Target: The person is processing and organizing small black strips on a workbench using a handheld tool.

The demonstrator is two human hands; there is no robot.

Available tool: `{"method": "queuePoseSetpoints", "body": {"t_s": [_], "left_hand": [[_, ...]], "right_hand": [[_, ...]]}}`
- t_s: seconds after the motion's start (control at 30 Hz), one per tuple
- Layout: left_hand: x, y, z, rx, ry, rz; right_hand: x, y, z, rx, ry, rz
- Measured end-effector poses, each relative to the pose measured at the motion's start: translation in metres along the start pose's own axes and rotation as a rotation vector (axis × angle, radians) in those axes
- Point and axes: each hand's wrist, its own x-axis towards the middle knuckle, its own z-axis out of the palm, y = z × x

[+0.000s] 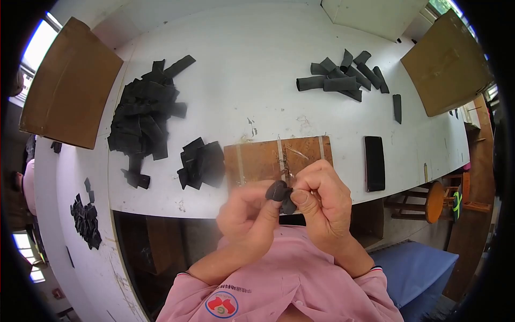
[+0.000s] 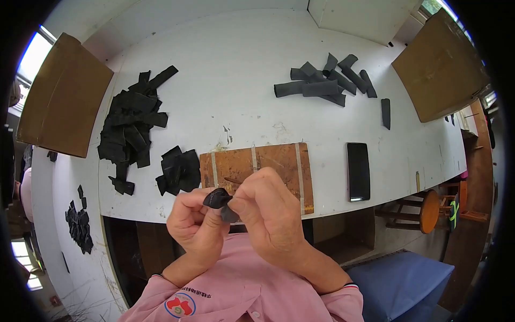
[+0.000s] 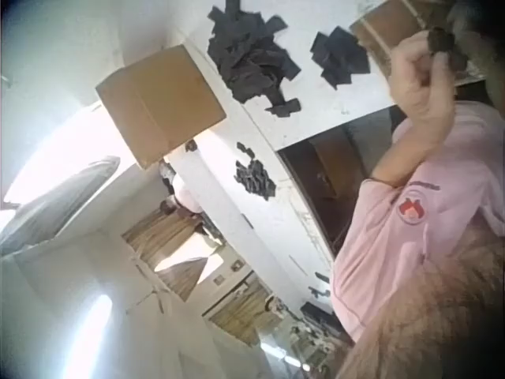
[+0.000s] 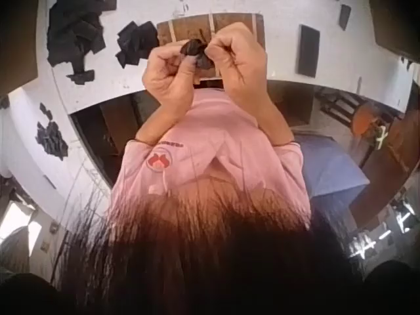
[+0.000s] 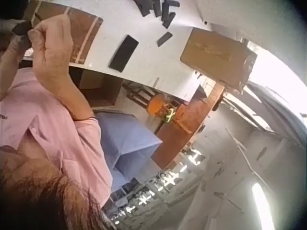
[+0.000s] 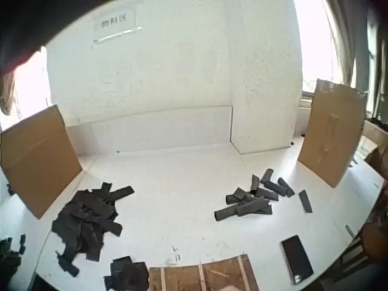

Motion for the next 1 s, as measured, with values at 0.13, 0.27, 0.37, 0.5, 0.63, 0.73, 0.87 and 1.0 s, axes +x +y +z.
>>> {"method": "queuePoseSetpoints", "body": {"t_s": [0.13, 0.27, 0.37, 0.5, 0.63, 0.73, 0.87, 1.0], "left_hand": [[0.032, 0.02, -0.012, -0.966, -0.233, -0.381], [0.048, 0.014, -0.015, -1.441, -0.57, -0.51], [0.045, -0.014, -0.019, -1.533, -0.172, -0.812], [0.03, -0.053, -0.023, -1.48, -0.123, -0.837], [0.047, -0.031, -0.019, -1.727, -0.121, -0.929], [0.039, -0.036, -0.02, -1.608, -0.158, -0.836], [0.018, -0.075, -0.027, -1.323, -0.063, -0.869], [0.029, -0.07, -0.028, -0.507, -0.143, -0.37]], "right_hand": [[0.019, -0.006, -0.006, 0.055, -0.064, 0.022], [0.039, -0.014, -0.01, 0.392, -0.236, 0.239], [0.036, 0.031, -0.011, 0.57, -0.307, 0.615], [0.02, 0.061, -0.001, 0.692, -0.279, 0.612], [0.041, 0.054, 0.0, 0.646, -0.306, 0.513], [0.043, 0.062, -0.002, 0.59, -0.377, 0.493], [0.015, 0.097, 0.004, 0.576, -0.3, 0.563], [0.023, 0.085, 0.005, 0.492, -0.297, 0.553]]}}
